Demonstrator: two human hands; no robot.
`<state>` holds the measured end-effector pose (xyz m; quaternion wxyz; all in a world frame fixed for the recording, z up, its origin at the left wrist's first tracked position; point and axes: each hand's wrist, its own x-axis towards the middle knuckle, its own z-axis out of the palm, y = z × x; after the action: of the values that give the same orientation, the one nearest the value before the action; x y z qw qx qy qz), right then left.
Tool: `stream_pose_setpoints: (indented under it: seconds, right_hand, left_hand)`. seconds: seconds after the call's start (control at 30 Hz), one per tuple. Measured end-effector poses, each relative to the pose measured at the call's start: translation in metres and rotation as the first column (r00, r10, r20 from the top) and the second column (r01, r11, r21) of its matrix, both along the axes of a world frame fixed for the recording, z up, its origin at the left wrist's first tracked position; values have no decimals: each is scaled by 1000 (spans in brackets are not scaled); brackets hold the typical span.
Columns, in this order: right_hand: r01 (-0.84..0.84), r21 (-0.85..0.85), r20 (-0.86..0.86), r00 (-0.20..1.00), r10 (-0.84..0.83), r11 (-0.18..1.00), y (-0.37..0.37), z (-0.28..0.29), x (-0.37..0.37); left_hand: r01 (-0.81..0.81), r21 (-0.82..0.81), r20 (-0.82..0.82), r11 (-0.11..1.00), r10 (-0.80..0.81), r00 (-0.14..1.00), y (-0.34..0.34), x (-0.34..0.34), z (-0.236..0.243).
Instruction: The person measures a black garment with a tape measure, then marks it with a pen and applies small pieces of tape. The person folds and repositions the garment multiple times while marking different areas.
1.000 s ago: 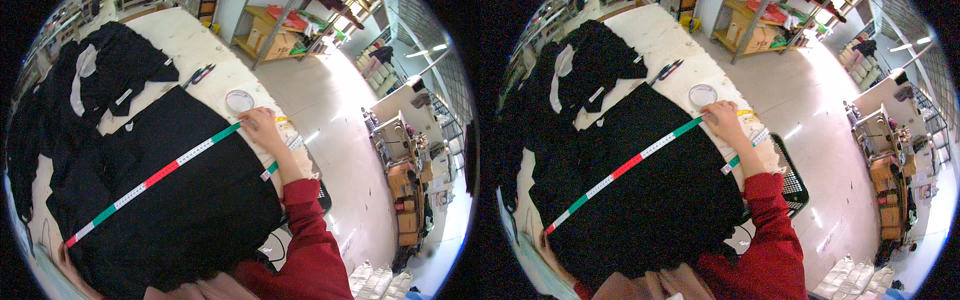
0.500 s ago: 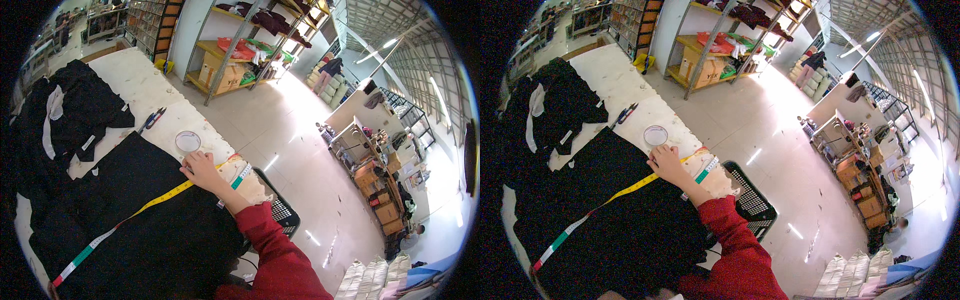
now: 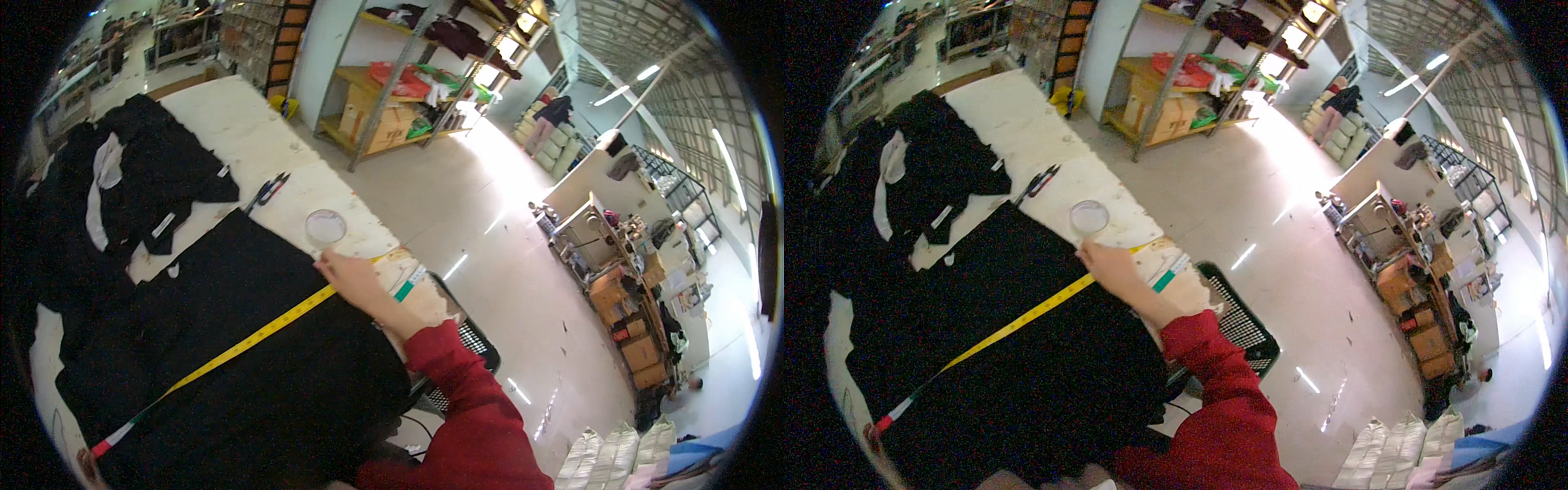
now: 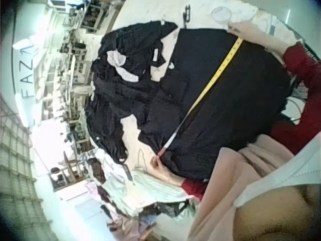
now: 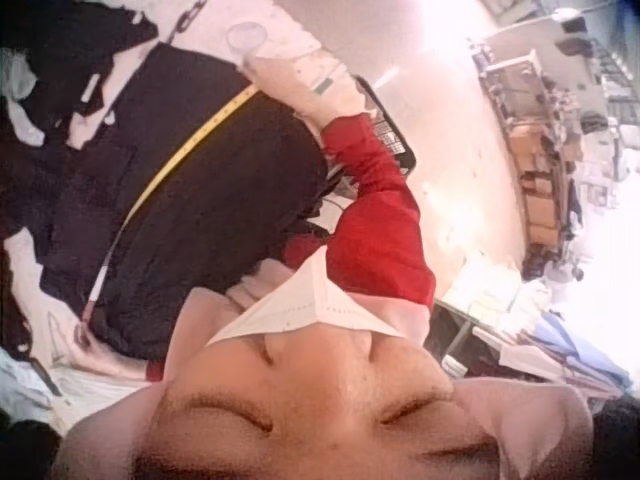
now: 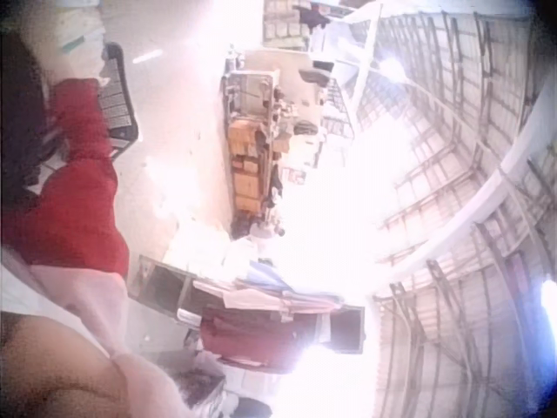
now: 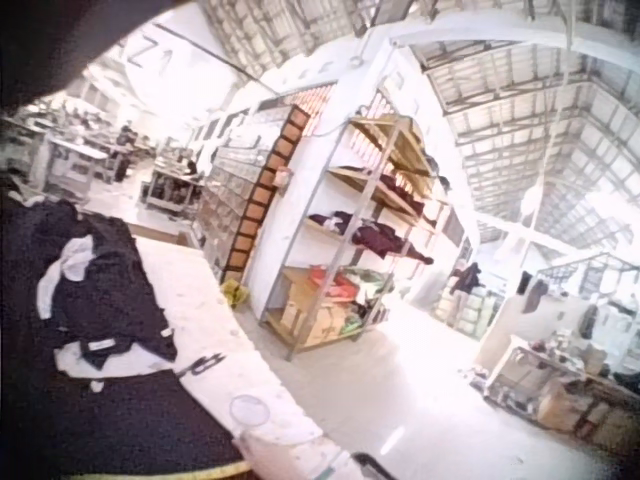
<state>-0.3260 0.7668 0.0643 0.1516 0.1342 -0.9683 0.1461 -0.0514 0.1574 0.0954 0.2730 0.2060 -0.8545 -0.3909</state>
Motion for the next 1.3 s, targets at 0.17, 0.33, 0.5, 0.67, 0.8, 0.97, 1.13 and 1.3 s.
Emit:
stream_pose_setpoints:
  seconds: [0.17, 0.33, 0.5, 0.67, 0.8, 0.97, 1.13, 1.3]
  right_hand:
    - [-35, -10, 301, 953, 37, 999, 34, 27, 3]
    - [-137, -248, 420, 877, 234, 959, 57, 38, 5]
    - [-400, -162, 224, 875, 428, 902, 61, 45, 19]
    - [-97, -163, 231, 964, 133, 982, 53, 34, 20]
    - [-36, -385, 324, 930, 171, 922, 41, 32, 15]
    - [-371, -237, 237, 874, 424, 898, 40, 34, 22]
    - [-282, -384, 311, 857, 410, 879, 33, 33, 21]
    - [-108, -618, 514, 694, 504, 779, 35, 48, 6]
  left_hand:
    - [-106, 91, 97, 990, 97, 990, -122, 34, -92]
    - [-51, 17, 142, 999, 48, 989, -99, 21, -80]
    - [-48, 45, 165, 998, 40, 986, -91, 22, -68]
    - [-10, -3, 157, 1000, 11, 988, -80, 19, -62]
    - [-48, 23, 138, 999, 44, 989, -71, 19, -56]
    - [-28, -18, 161, 999, 30, 986, -73, 17, -56]
    - [-60, 19, 145, 998, 57, 988, -72, 18, -58]
    - [-71, 28, 133, 997, 67, 989, -62, 14, -55]
